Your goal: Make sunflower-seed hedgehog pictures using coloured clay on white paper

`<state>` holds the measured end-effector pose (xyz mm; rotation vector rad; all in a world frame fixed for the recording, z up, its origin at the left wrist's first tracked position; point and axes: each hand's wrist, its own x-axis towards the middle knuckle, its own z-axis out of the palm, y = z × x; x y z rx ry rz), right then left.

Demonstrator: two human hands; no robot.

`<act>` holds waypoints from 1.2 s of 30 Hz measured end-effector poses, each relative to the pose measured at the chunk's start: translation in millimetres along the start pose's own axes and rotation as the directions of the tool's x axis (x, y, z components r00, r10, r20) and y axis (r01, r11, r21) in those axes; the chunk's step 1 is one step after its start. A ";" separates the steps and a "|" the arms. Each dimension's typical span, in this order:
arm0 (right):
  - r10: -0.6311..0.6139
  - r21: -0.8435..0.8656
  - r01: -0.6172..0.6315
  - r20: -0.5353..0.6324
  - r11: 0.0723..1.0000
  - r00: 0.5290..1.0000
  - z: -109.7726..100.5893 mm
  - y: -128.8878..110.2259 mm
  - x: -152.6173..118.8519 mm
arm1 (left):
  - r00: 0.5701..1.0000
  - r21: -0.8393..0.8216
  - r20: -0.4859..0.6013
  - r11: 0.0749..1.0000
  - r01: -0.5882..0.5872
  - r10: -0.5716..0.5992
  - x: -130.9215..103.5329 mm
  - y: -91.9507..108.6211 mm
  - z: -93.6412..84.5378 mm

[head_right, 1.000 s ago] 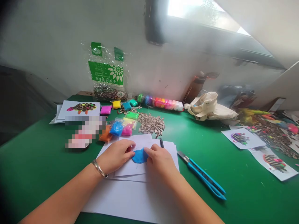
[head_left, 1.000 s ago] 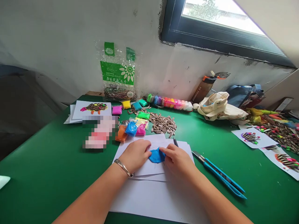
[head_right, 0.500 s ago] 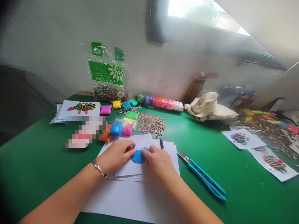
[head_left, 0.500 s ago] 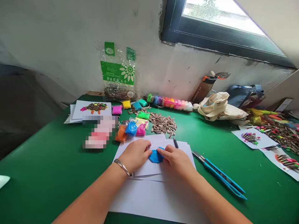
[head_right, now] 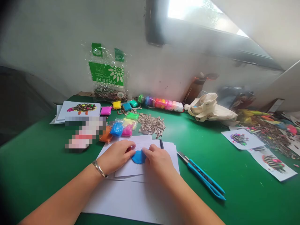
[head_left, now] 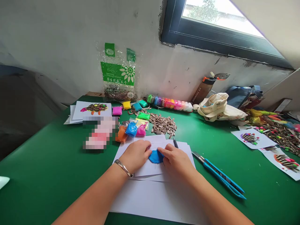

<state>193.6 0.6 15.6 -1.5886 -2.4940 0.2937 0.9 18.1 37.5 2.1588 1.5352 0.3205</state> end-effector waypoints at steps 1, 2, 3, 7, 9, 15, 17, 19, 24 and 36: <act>0.005 -0.013 -0.005 0.003 1.000 1.000 -0.4 -0.8 0.7 | 1.000 0.001 0.000 1.000 -0.001 0.001 0.1 -0.2 0.2; 0.012 -0.015 -0.011 0.004 1.000 1.000 -0.8 -1.1 1.2 | 1.000 0.002 -0.001 1.000 -0.002 0.002 0.2 -0.4 0.4; 0.020 -0.006 -0.020 -0.001 1.000 1.000 -1.2 -0.9 1.3 | 1.000 0.003 -0.004 1.000 -0.006 0.006 0.3 -0.6 0.6; 0.046 0.094 -0.043 -0.036 0.995 0.998 -2.0 2.3 -0.7 | 1.000 0.008 -0.009 1.000 -0.023 0.023 0.1 -1.2 1.2; 0.041 0.112 -0.036 -0.042 0.993 0.998 -1.6 2.8 -1.4 | 1.000 0.011 -0.009 1.000 -0.026 0.026 0.1 -1.1 1.1; -0.006 0.022 0.006 0.002 1.000 1.000 0.8 0.4 0.8 | 1.000 0.020 -0.004 1.000 -0.021 0.021 0.8 0.4 0.1; -0.004 0.051 0.005 -0.014 0.999 1.000 0.7 1.9 0.5 | 1.000 0.021 -0.005 1.000 -0.020 0.020 0.3 0.5 0.1; -0.016 0.086 0.018 -0.018 0.996 1.000 0.2 4.3 -0.7 | 1.000 0.022 -0.005 1.000 -0.018 0.018 -0.3 0.4 0.4; -0.129 -0.022 0.130 0.044 0.991 0.991 0.2 6.3 -2.7 | 1.000 0.021 -0.006 1.000 -0.011 0.011 0.1 -0.1 1.0; -0.061 0.006 0.061 0.001 0.998 0.998 -1.1 1.8 -0.3 | 1.000 0.012 -0.001 1.000 -0.003 0.003 -0.3 1.8 -0.9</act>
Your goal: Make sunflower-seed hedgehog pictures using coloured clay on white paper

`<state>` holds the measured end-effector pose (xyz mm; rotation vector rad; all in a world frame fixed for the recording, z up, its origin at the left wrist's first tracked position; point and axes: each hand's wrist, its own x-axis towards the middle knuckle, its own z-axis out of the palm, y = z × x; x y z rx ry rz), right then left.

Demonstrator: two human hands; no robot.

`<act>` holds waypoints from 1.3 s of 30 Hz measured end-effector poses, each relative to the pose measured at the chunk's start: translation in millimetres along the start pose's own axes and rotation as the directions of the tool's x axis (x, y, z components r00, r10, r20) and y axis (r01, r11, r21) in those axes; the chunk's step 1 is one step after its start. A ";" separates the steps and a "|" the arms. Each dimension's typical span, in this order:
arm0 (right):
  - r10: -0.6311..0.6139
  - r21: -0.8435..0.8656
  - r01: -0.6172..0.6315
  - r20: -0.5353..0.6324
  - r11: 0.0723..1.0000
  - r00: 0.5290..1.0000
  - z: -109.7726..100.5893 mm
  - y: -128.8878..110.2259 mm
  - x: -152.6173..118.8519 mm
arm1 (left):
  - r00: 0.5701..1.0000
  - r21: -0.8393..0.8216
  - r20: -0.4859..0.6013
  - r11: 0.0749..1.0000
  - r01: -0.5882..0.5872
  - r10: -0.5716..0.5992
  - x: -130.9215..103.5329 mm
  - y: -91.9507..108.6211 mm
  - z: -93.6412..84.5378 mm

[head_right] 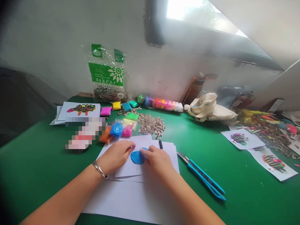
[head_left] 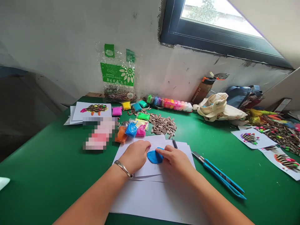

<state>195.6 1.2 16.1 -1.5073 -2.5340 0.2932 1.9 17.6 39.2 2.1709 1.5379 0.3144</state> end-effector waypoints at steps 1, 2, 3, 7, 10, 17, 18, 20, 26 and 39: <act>-0.013 0.041 0.014 -0.009 0.999 1.000 -0.1 1.5 -1.0 | 1.000 -0.001 0.001 1.000 0.002 -0.002 -0.1 0.2 -0.3; -0.034 0.072 0.035 -0.011 0.997 0.999 -0.3 2.7 -2.0 | 1.000 -0.001 0.002 1.000 0.003 -0.003 -0.1 0.4 -0.6; -0.058 0.084 0.058 -0.005 0.995 0.998 -0.6 3.4 -2.7 | 1.000 -0.001 0.003 1.000 0.004 -0.004 0.0 0.7 -0.8; -0.095 -0.008 0.095 0.052 0.995 0.994 -2.7 -0.6 -1.9 | 1.000 0.001 0.007 1.000 0.006 -0.006 0.4 1.0 -1.2; -0.061 -0.072 0.066 0.064 0.995 0.996 -3.5 -4.9 0.9 | 1.000 0.002 0.011 1.000 0.006 -0.006 0.8 0.7 -0.7; -0.026 -0.020 0.027 0.063 0.999 0.998 -3.4 -3.1 -0.6 | 1.000 0.004 0.004 1.000 0.001 -0.001 1.2 -0.4 0.8; -0.034 -0.028 0.036 0.061 0.999 0.998 -3.6 -3.7 -1.2 | 1.000 0.004 0.003 1.000 0.001 -0.001 1.2 -0.6 0.9; -0.054 -0.077 0.059 0.062 0.995 0.997 -3.6 -6.2 -1.6 | 1.000 0.002 0.004 1.000 -0.002 0.002 1.2 -0.9 1.0; -0.027 -0.142 0.036 0.061 0.989 0.998 0.2 -9.8 3.0 | 1.000 0.003 0.004 1.000 -0.004 0.004 0.9 -1.2 1.2; -0.129 -0.181 0.118 -0.051 0.976 0.990 5.0 -15.2 1.9 | 1.000 0.006 0.009 1.000 0.004 -0.004 0.3 -1.1 1.1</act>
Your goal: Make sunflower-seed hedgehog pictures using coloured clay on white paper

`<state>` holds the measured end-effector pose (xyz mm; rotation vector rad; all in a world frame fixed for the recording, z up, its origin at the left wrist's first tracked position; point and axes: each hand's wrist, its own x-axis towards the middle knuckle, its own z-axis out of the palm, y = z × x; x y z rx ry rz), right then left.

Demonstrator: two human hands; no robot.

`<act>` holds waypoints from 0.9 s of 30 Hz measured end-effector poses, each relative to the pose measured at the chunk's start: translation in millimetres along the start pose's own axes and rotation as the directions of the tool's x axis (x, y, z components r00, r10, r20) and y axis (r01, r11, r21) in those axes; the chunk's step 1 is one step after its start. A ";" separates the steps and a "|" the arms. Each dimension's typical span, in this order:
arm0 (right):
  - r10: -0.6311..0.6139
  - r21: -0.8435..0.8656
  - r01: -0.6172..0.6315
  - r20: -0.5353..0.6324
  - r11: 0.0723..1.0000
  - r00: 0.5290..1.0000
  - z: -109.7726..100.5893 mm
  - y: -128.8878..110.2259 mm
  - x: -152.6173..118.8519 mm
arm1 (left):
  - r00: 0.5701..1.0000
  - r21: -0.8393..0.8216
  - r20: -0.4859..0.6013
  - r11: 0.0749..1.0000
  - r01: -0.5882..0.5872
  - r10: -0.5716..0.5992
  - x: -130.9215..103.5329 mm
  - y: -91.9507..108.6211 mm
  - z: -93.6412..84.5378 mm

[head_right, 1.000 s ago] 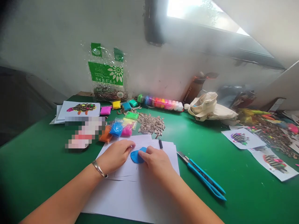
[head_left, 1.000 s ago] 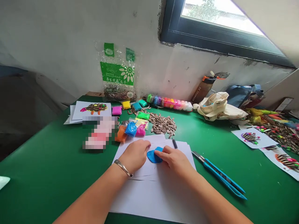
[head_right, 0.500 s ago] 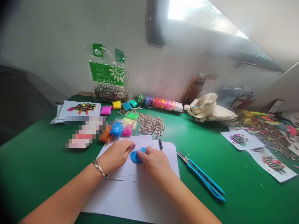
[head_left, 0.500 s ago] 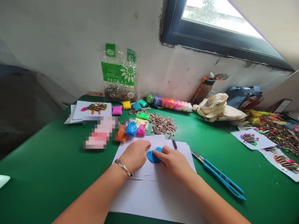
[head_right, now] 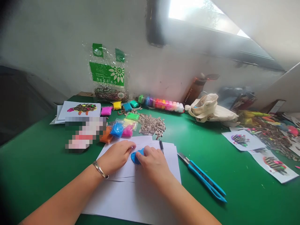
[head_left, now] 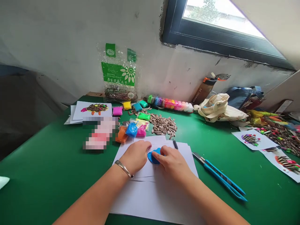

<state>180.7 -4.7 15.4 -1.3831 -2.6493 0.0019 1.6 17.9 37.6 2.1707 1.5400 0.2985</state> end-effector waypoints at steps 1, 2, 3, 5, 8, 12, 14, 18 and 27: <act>0.002 -0.010 -0.002 0.001 1.000 1.000 2.3 0.4 1.8 | 1.000 -0.001 0.000 1.000 0.000 0.000 0.2 -0.1 0.2; 0.008 -0.015 -0.007 0.000 1.000 1.000 4.1 1.2 3.2 | 1.000 -0.002 0.000 1.000 0.000 0.000 0.3 -0.2 0.5; 0.015 -0.017 -0.015 -0.003 1.000 1.000 5.5 2.1 4.2 | 1.000 -0.003 0.001 1.000 -0.002 0.002 0.3 -0.3 0.7; 0.025 -0.015 -0.025 -0.013 1.000 1.000 6.6 3.9 4.8 | 1.000 -0.002 -0.001 1.000 -0.006 0.006 0.2 -0.4 0.8; 0.017 0.011 -0.016 -0.050 1.000 0.999 5.6 5.7 2.3 | 1.000 0.001 -0.005 1.000 -0.008 0.008 -0.1 -0.5 0.4; 0.040 0.038 -0.037 -0.083 0.999 0.996 4.9 5.5 -0.8 | 1.000 0.003 -0.005 1.000 -0.010 0.010 0.2 -0.6 -0.4; 0.039 0.027 -0.038 -0.065 0.999 0.997 6.1 5.1 0.4 | 1.000 0.003 -0.004 1.000 -0.009 0.009 0.6 -0.4 -0.5; 0.028 0.019 -0.027 -0.048 0.999 0.998 8.8 7.7 4.4 | 1.000 0.002 -0.002 1.000 -0.007 0.007 0.4 0.1 -0.5; 0.040 0.091 -0.029 -0.117 0.995 0.992 10.0 12.9 1.4 | 1.000 0.000 0.001 1.000 -0.002 0.002 1.6 0.1 -1.1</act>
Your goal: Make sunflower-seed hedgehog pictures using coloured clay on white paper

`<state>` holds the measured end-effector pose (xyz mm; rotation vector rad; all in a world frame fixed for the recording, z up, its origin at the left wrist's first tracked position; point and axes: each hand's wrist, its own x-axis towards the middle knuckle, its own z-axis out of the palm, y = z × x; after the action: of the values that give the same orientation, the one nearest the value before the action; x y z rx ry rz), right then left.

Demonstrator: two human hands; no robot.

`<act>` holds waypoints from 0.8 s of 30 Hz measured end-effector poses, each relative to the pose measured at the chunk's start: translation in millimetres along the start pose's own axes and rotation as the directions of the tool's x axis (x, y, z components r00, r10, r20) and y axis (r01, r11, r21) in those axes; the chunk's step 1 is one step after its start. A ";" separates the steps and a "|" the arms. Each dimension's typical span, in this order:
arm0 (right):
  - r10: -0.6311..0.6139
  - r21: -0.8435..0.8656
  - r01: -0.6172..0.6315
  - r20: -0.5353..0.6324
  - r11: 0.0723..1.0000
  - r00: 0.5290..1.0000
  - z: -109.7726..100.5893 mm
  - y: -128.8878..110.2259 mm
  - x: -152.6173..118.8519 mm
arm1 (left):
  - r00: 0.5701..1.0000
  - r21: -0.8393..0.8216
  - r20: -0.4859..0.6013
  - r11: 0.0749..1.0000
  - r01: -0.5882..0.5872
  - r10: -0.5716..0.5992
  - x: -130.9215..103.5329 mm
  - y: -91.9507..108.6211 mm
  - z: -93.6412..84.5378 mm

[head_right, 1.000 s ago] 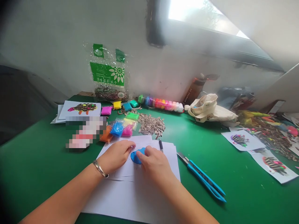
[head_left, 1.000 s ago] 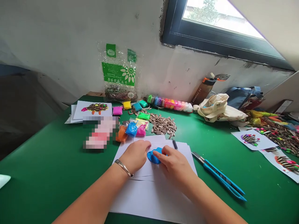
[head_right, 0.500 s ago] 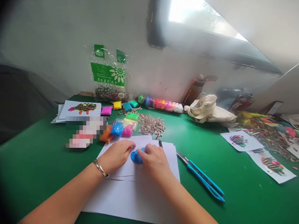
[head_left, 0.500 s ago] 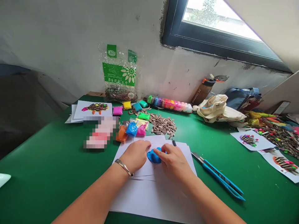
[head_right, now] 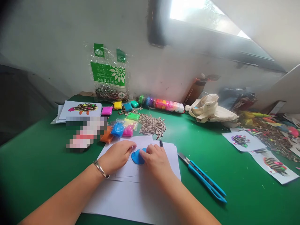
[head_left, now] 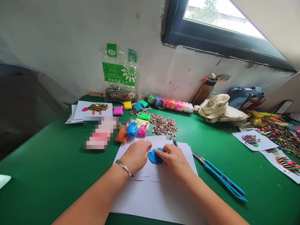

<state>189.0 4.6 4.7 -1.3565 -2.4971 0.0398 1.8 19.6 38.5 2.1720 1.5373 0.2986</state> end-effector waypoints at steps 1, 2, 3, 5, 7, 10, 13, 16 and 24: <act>0.001 -0.015 -0.001 0.003 1.000 1.000 1.0 -0.7 0.7 | 1.000 0.000 0.000 1.000 -0.001 0.001 0.2 0.0 0.1; 0.003 -0.024 -0.003 0.004 1.000 1.000 1.9 -1.1 1.5 | 1.000 0.000 -0.001 1.000 -0.001 0.001 0.2 0.0 0.2; 0.007 -0.025 -0.007 0.002 1.000 1.000 2.3 -1.1 2.1 | 1.000 -0.001 -0.003 1.000 -0.001 0.001 0.1 0.0 0.4; 0.009 -0.002 -0.009 -0.015 1.000 1.000 1.5 0.2 2.4 | 1.000 -0.003 -0.008 1.000 -0.001 0.001 -0.5 0.0 0.7; 0.010 0.032 -0.009 -0.054 0.999 0.998 -1.0 2.7 1.3 | 1.000 -0.007 -0.010 1.000 -0.001 0.001 -1.0 -0.1 1.2; 0.010 0.039 -0.007 -0.073 0.999 0.997 -4.6 5.1 -0.8 | 1.000 -0.011 -0.010 1.000 0.001 -0.001 -1.1 -0.6 1.9; 0.010 0.011 -0.010 -0.010 1.000 1.000 -4.7 4.4 -0.8 | 1.000 -0.013 -0.012 1.000 0.000 0.000 -0.4 -1.4 2.9; 0.028 0.026 -0.028 0.012 0.999 1.000 -2.9 4.3 0.7 | 1.000 -0.015 -0.013 1.000 -0.004 0.004 0.4 -2.2 3.9; -0.074 0.128 0.089 -0.116 0.988 0.991 -3.3 -1.8 -2.1 | 1.000 -0.015 -0.006 1.000 -0.003 0.003 0.1 -1.6 2.2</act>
<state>189.5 1.5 7.6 -1.1702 -2.4088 0.1088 1.5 19.6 35.8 2.1640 1.5310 0.3172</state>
